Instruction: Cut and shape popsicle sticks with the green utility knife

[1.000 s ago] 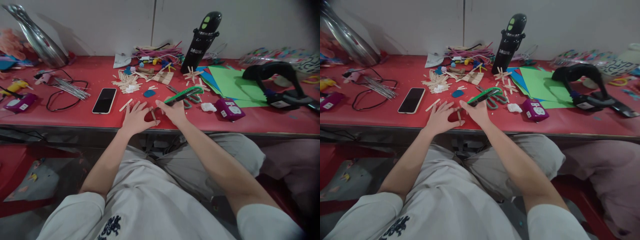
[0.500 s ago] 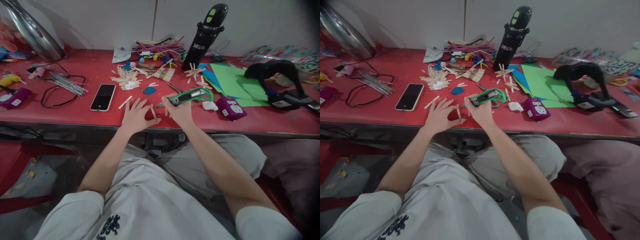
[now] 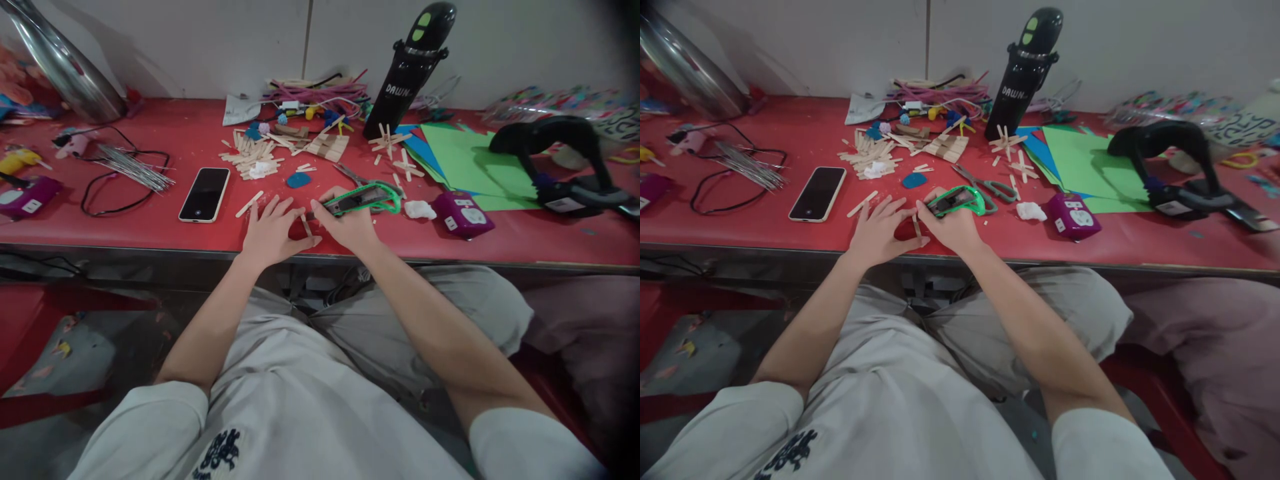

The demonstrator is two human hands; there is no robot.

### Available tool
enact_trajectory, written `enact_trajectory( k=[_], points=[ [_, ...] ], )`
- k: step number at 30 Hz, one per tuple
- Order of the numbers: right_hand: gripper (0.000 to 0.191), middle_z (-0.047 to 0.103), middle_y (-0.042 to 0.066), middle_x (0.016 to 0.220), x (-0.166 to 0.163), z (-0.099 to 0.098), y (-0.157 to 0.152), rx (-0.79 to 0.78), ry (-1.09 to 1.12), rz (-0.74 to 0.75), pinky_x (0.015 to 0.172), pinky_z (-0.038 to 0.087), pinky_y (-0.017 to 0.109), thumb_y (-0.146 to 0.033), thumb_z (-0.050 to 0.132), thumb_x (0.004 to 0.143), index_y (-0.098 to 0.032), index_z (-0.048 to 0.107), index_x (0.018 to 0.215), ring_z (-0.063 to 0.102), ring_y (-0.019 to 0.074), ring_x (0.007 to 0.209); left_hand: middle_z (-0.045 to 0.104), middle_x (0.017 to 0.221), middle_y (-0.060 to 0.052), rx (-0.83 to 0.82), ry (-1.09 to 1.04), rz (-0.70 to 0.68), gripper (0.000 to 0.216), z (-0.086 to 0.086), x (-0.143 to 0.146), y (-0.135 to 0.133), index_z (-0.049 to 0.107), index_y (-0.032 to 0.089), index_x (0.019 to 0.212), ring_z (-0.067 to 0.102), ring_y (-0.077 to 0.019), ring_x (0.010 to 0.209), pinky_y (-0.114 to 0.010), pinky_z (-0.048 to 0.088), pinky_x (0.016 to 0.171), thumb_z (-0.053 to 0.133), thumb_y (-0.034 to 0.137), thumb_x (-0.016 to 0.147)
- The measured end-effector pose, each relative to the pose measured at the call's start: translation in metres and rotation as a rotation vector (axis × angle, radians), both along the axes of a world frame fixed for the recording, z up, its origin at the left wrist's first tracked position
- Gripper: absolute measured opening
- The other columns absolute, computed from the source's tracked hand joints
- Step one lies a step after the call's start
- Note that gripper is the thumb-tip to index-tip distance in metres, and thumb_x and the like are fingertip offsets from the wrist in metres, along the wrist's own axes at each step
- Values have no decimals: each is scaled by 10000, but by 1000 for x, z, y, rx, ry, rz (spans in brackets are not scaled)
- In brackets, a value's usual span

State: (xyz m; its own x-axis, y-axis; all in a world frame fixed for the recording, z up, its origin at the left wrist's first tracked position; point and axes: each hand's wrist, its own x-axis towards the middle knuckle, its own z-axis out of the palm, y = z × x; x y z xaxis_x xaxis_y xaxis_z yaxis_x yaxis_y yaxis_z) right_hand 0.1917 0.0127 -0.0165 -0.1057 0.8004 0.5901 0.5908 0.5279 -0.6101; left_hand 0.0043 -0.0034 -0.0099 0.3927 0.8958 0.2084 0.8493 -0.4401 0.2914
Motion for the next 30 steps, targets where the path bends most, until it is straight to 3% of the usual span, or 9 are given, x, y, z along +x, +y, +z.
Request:
enact_trajectory(
  k=[9, 19, 30],
  points=[
    [323, 616, 18, 735, -1, -3, 3, 75, -85, -15, 709, 450, 339, -510, 491, 960, -236, 512, 791, 609, 187, 682, 448, 1607, -48, -9, 15, -1, 665, -1, 1, 1, 626, 300, 1361, 343, -354, 1522, -671, 123, 1265, 613, 724, 850],
    [263, 569, -11, 679, 1, 3, 5, -25, -119, 99, 669, 435, 326, -450, 517, 953, -249, 444, 799, 580, 174, 625, 390, 1640, -73, -61, 53, -30, 807, 6, 2, -1, 570, 265, 1429, 266, -368, 1553, -712, 96, 1249, 626, 771, 803],
    [240, 579, 20, 741, 4, 5, 9, -47, -167, 127, 733, 468, 371, -393, 536, 935, -253, 459, 756, 571, 202, 707, 446, 1605, -75, -46, 39, -11, 712, 9, 4, -1, 629, 248, 1364, 333, -361, 1525, -676, 142, 1257, 641, 704, 817]
  ],
)
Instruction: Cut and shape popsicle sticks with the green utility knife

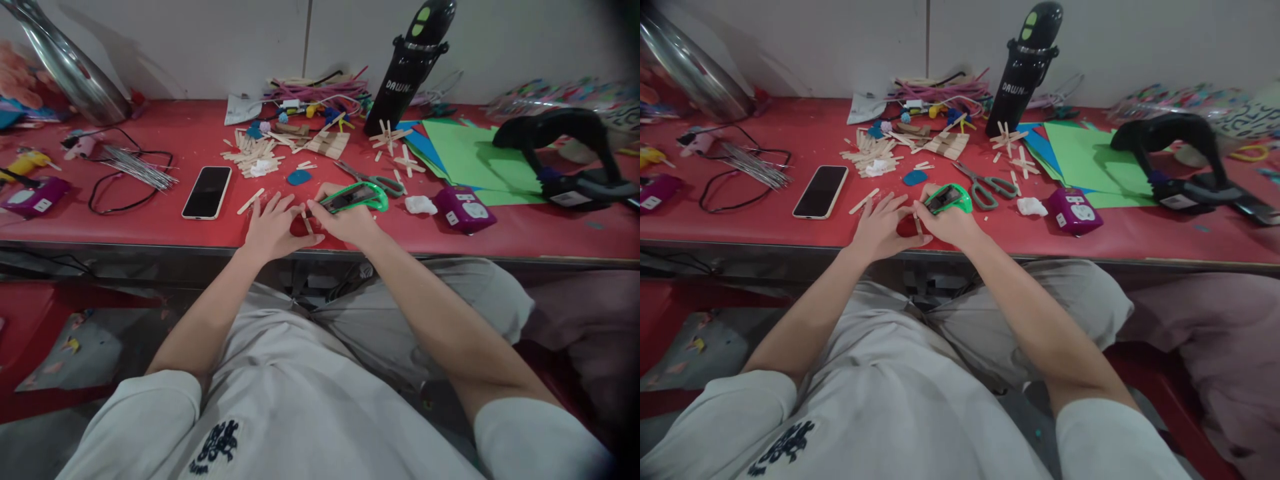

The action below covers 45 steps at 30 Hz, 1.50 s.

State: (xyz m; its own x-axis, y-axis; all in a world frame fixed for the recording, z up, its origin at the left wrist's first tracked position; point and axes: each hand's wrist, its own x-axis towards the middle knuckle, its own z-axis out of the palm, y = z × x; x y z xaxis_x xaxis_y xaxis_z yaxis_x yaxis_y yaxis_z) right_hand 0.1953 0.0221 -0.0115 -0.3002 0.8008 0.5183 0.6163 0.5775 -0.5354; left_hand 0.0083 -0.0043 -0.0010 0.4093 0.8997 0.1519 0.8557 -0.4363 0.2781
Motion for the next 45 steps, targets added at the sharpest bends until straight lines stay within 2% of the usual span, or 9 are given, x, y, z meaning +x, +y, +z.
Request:
enact_trajectory(
  k=[7, 13, 20, 24, 28, 40, 45],
  points=[
    [259, 584, 18, 711, -3, 8, -6, -8, 37, 52, 737, 495, 379, -382, 530, 926, -261, 429, 720, 566, 197, 678, 472, 1589, -63, 31, -9, 7, 720, -2, 1, 0, 635, 253, 1361, 364, -346, 1510, -636, 149, 1270, 662, 700, 797],
    [288, 606, 21, 675, -5, 12, -13, -23, 37, 18, 699, 507, 374, -428, 533, 918, -263, 457, 695, 552, 191, 656, 491, 1576, -66, 47, -20, 16, 739, -2, 1, -2, 641, 258, 1360, 381, -359, 1500, -623, 163, 1271, 691, 702, 771],
    [321, 666, 37, 694, -7, 6, -18, -66, 89, -7, 714, 521, 380, -473, 556, 938, -251, 543, 705, 630, 201, 706, 501, 1568, -68, 52, -19, 9, 695, -3, 1, -1, 643, 266, 1356, 386, -358, 1497, -646, 131, 1266, 657, 675, 794],
    [376, 662, 15, 659, -7, 2, -22, -136, 173, -8, 670, 516, 352, -565, 553, 932, -252, 544, 722, 634, 180, 640, 494, 1573, -65, 54, -28, 3, 690, -5, 0, 0, 635, 272, 1361, 383, -354, 1501, -659, 127, 1263, 660, 665, 795],
    [372, 633, -9, 581, -8, 0, -26, -172, 191, 12, 638, 519, 346, -567, 503, 954, -257, 525, 749, 616, 171, 557, 486, 1577, -81, 44, -33, -2, 689, -5, 0, 0, 634, 251, 1360, 371, -350, 1509, -677, 126, 1256, 637, 667, 809],
    [374, 641, 0, 571, -9, 18, -37, -79, 104, -42, 607, 494, 333, -542, 517, 942, -268, 455, 696, 607, 174, 566, 498, 1570, -66, 89, -33, -8, 659, -11, -3, 2, 627, 286, 1366, 350, -343, 1519, -670, 95, 1261, 683, 633, 809],
    [364, 652, 1, 590, -9, 13, -36, -108, 159, -44, 623, 507, 339, -544, 518, 943, -269, 457, 713, 631, 180, 582, 505, 1563, -70, 84, -30, -4, 649, -8, -1, -1, 626, 270, 1351, 345, -350, 1521, -664, 114, 1263, 686, 620, 808]
  ],
)
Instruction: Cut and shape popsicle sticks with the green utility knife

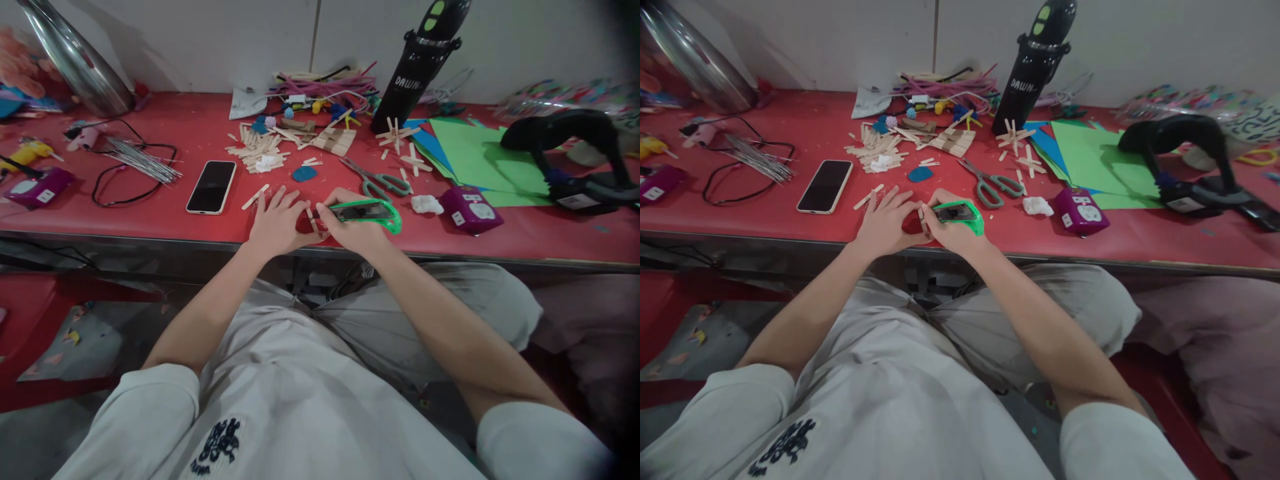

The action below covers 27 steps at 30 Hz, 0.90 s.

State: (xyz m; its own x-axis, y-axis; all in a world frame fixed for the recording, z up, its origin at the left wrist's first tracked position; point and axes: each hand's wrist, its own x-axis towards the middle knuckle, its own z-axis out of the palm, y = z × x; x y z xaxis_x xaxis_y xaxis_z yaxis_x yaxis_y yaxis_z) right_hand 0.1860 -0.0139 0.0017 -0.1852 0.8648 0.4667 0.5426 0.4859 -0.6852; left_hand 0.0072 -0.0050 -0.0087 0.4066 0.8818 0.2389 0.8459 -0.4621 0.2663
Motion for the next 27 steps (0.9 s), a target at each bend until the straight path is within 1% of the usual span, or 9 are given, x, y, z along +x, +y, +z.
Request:
enact_trajectory(
  k=[3, 7, 12, 17, 19, 20, 22, 24, 27],
  points=[
    [349, 643, -11, 575, 0, -6, 0, -18, 35, -7, 655, 517, 344, -534, 528, 950, -268, 470, 731, 640, 180, 575, 501, 1566, -79, 21, -4, 6, 703, 0, 1, -1, 590, 246, 1396, 325, -355, 1530, -651, 110, 1270, 664, 640, 818],
    [332, 676, -4, 640, 0, -9, -3, -7, 60, -44, 670, 519, 337, -516, 548, 953, -260, 507, 744, 663, 183, 629, 486, 1575, -103, 21, -8, 7, 787, -1, -1, 0, 564, 201, 1429, 309, -364, 1536, -627, 109, 1280, 647, 690, 818],
    [340, 667, 12, 727, 3, -10, -3, 86, 14, -59, 714, 526, 345, -529, 540, 968, -257, 536, 764, 659, 194, 718, 472, 1589, -82, 23, -23, 26, 759, -1, -2, 0, 586, 240, 1392, 283, -355, 1549, -594, 100, 1293, 667, 704, 797],
    [304, 672, 6, 791, 5, -12, -1, 141, 36, -67, 736, 531, 343, -530, 585, 957, -254, 588, 831, 671, 183, 750, 494, 1568, -98, -1, -90, 23, 851, 2, -4, 0, 498, 212, 1453, 284, -334, 1551, -570, 85, 1300, 714, 678, 774],
    [274, 686, 6, 815, 4, -12, -1, 160, 60, -67, 754, 533, 338, -503, 621, 945, -246, 608, 851, 684, 180, 782, 514, 1546, -118, -22, -140, 19, 855, 3, -7, 2, 486, 195, 1458, 345, -335, 1520, -555, 167, 1286, 732, 647, 775],
    [259, 697, 8, 832, 4, -11, -2, 165, 78, -69, 767, 538, 337, -490, 636, 940, -244, 620, 864, 691, 180, 797, 538, 1522, -123, -28, -180, 17, 809, 3, -10, 3, 498, 195, 1447, 402, -331, 1485, -541, 231, 1266, 727, 614, 794],
    [239, 719, 11, 859, 2, -10, -3, 149, 133, -68, 762, 552, 334, -480, 664, 923, -245, 643, 887, 698, 178, 789, 608, 1443, -105, -31, -302, 0, 620, 3, -13, 6, 547, 212, 1391, 530, -295, 1375, -491, 364, 1197, 671, 521, 868],
    [244, 730, 7, 835, -1, -8, -5, 105, 197, -48, 686, 556, 320, -493, 690, 898, -251, 661, 893, 689, 170, 709, 697, 1302, -73, -29, -474, -9, 396, 4, -16, 9, 615, 229, 1277, 637, -234, 1217, -413, 477, 1090, 574, 430, 939],
    [242, 722, -8, 733, -4, -5, -6, 90, 238, 9, 629, 548, 310, -497, 715, 877, -258, 677, 897, 664, 162, 617, 766, 1053, -52, -38, -699, 35, 246, 8, -16, 14, 678, 216, 1065, 713, -184, 970, -317, 570, 862, 539, 383, 948]
  ],
)
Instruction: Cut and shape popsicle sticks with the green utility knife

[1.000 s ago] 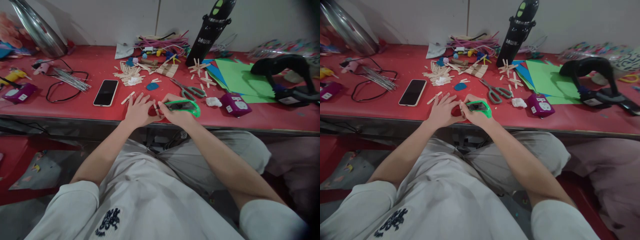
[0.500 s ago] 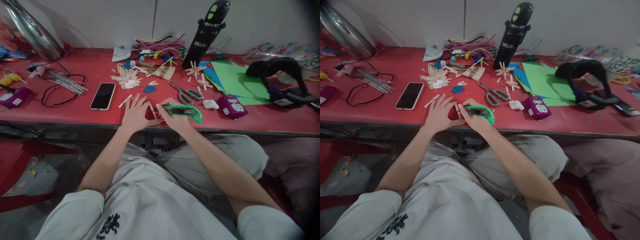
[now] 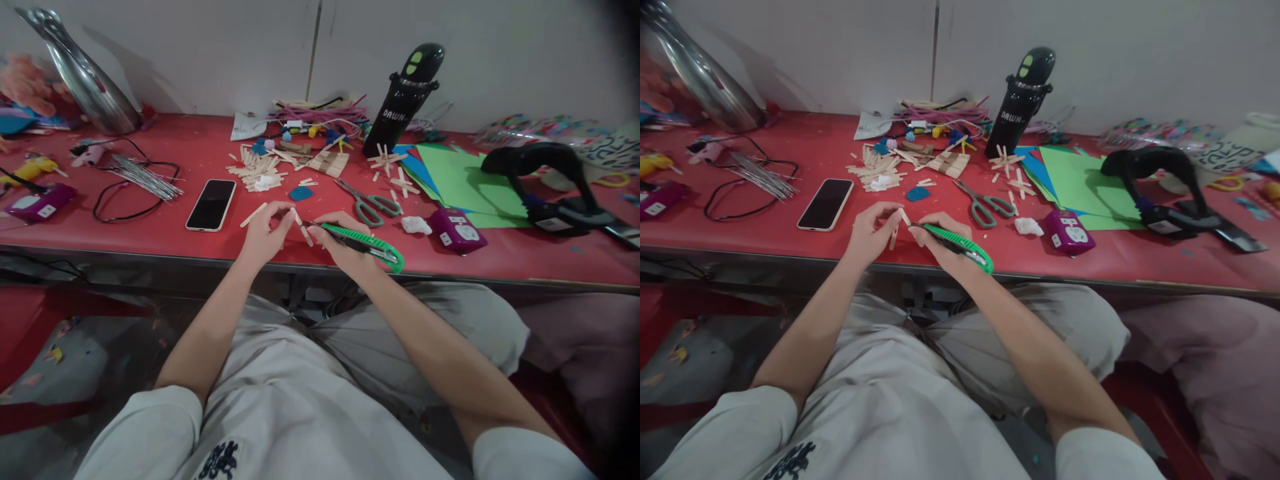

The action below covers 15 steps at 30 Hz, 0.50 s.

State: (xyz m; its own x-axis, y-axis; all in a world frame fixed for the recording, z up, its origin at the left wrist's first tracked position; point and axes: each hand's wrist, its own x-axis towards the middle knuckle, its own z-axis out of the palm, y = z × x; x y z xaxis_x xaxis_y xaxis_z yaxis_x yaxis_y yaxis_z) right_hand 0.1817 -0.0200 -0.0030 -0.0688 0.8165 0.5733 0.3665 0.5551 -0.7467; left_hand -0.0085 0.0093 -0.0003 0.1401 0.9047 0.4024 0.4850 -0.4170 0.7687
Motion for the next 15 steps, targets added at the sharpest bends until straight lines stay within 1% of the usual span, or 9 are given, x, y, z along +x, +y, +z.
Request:
enact_trajectory(
  k=[2, 4, 7, 11, 13, 15],
  points=[
    [227, 731, -5, 729, -2, 1, 0, 43, 0, 8, 677, 560, 314, -477, 735, 865, -259, 688, 903, 681, 168, 653, 767, 933, -39, -5, -75, 12, 190, 4, 2, 5, 689, 208, 962, 719, -173, 864, -294, 572, 774, 589, 363, 913],
    [210, 753, 7, 782, -2, 2, 1, 68, 10, -1, 710, 569, 313, -455, 750, 858, -254, 700, 900, 698, 169, 696, 759, 873, -25, 15, -111, 4, 145, 7, 4, 11, 695, 209, 908, 715, -164, 821, -282, 565, 742, 622, 332, 885],
    [204, 761, 21, 815, 0, 0, 4, 106, 40, -2, 697, 574, 305, -432, 742, 864, -234, 708, 896, 698, 162, 694, 749, 843, -15, 78, -126, 2, 122, 8, 7, 22, 711, 209, 891, 702, -155, 797, -271, 555, 720, 628, 296, 873],
    [248, 774, 48, 875, 4, -1, 8, 98, 14, 40, 711, 590, 291, -425, 639, 935, -200, 723, 999, 712, 154, 721, 739, 801, -20, 179, -165, -8, 106, 4, 9, 37, 721, 192, 864, 670, -148, 726, -270, 554, 696, 639, 258, 851],
    [271, 781, 59, 896, 5, -1, 9, 100, 18, 23, 732, 603, 294, -421, 597, 959, -192, 730, 1015, 722, 156, 733, 737, 786, -22, 218, -169, -22, 94, 5, 11, 44, 718, 191, 845, 664, -148, 709, -270, 552, 683, 636, 238, 848],
    [263, 786, 71, 920, 4, 0, 9, 153, 27, -1, 766, 612, 306, -402, 592, 961, -187, 737, 1010, 731, 164, 760, 740, 782, -24, 250, -149, -36, 87, 6, 13, 53, 717, 191, 830, 666, -148, 702, -272, 553, 684, 636, 220, 843]
  ],
)
